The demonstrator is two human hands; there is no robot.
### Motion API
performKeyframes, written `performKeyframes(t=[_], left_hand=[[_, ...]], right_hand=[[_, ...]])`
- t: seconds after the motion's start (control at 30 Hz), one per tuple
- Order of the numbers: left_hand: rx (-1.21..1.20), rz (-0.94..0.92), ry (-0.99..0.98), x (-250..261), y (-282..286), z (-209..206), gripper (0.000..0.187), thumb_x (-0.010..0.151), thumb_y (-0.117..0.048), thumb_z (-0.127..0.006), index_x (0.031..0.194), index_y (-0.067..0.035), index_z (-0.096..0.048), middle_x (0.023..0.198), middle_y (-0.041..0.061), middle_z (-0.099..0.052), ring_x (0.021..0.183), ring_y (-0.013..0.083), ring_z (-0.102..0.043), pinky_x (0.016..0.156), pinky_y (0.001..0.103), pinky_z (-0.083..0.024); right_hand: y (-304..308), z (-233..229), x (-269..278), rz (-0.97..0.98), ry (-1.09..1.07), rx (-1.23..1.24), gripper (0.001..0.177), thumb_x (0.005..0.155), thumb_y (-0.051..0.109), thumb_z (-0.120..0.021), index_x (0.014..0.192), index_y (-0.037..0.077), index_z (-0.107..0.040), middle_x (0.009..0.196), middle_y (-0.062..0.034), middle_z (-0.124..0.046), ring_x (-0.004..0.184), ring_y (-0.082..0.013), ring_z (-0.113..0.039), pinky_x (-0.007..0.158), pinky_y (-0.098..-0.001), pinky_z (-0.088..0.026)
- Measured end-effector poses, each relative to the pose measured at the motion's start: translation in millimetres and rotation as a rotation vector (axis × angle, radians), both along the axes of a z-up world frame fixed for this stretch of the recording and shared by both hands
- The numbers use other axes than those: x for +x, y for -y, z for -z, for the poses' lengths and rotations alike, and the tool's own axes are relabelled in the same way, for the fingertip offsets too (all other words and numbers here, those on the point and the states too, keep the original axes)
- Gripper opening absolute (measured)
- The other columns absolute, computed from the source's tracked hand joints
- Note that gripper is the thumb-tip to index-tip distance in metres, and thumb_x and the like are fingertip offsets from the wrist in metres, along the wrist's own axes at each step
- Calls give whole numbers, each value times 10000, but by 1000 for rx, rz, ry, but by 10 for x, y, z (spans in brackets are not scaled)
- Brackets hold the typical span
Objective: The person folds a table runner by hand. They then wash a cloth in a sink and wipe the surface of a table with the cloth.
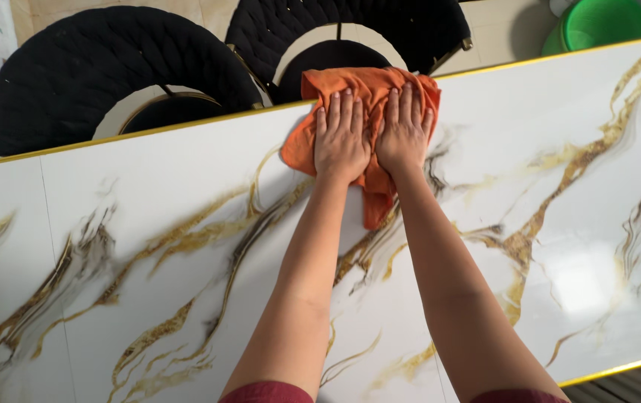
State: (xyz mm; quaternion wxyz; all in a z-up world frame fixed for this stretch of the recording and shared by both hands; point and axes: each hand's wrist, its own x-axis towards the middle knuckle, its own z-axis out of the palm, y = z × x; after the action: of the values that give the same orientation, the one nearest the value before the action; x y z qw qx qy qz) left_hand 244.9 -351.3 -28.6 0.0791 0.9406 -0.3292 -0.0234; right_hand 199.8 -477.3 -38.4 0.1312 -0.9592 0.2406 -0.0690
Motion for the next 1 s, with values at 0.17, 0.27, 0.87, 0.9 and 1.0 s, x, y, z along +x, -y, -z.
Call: performKeyframes(t=[0.17, 0.27, 0.87, 0.9, 1.0], left_hand=[[-36, 44, 76, -426, -263, 91, 690, 1004, -362, -392, 1597, -29, -279, 1699, 142, -190, 1578, 292, -126, 1276, 479, -84], [-160, 104, 50, -955, -642, 46, 692, 1029, -403, -411, 1573, 14, -315, 1673, 190, -236, 1566, 334, -168, 1271, 507, -112], [12, 198, -100, -3962, -2217, -269, 753, 988, -407, -432, 1580, 23, -253, 1688, 186, -153, 1542, 451, -67, 1223, 593, -64], [11, 200, -92, -3946, -2121, -246, 753, 988, -407, -432, 1580, 23, -253, 1688, 186, -153, 1542, 451, -67, 1223, 593, -64], [-159, 179, -123, -3940, -1790, -176, 756, 1014, -447, -424, 1564, 42, -250, 1675, 210, -148, 1533, 482, -55, 1219, 597, -39]], right_hand=[[-235, 116, -579, -18, 77, 5, 648, 1022, 311, -401, 1589, 1, -341, 1692, -184, -239, 1554, -360, -232, 1251, -523, -159], [-623, 124, -1216, -10, 96, -13, 668, 989, 297, -435, 1572, -22, -364, 1681, -217, -255, 1543, -380, -257, 1239, -536, -188], [-2179, -169, -4694, 108, -47, -58, 624, 1042, 358, -381, 1580, 43, -362, 1663, -174, -307, 1525, -328, -324, 1233, -613, -198], [-2094, -163, -4640, 110, -39, -59, 624, 1042, 358, -381, 1580, 43, -362, 1663, -174, -307, 1525, -328, -324, 1233, -613, -198], [-1857, -127, -4472, 169, -130, -41, 645, 1023, 387, -390, 1566, 39, -350, 1675, -177, -261, 1530, -339, -264, 1161, -686, -166]])
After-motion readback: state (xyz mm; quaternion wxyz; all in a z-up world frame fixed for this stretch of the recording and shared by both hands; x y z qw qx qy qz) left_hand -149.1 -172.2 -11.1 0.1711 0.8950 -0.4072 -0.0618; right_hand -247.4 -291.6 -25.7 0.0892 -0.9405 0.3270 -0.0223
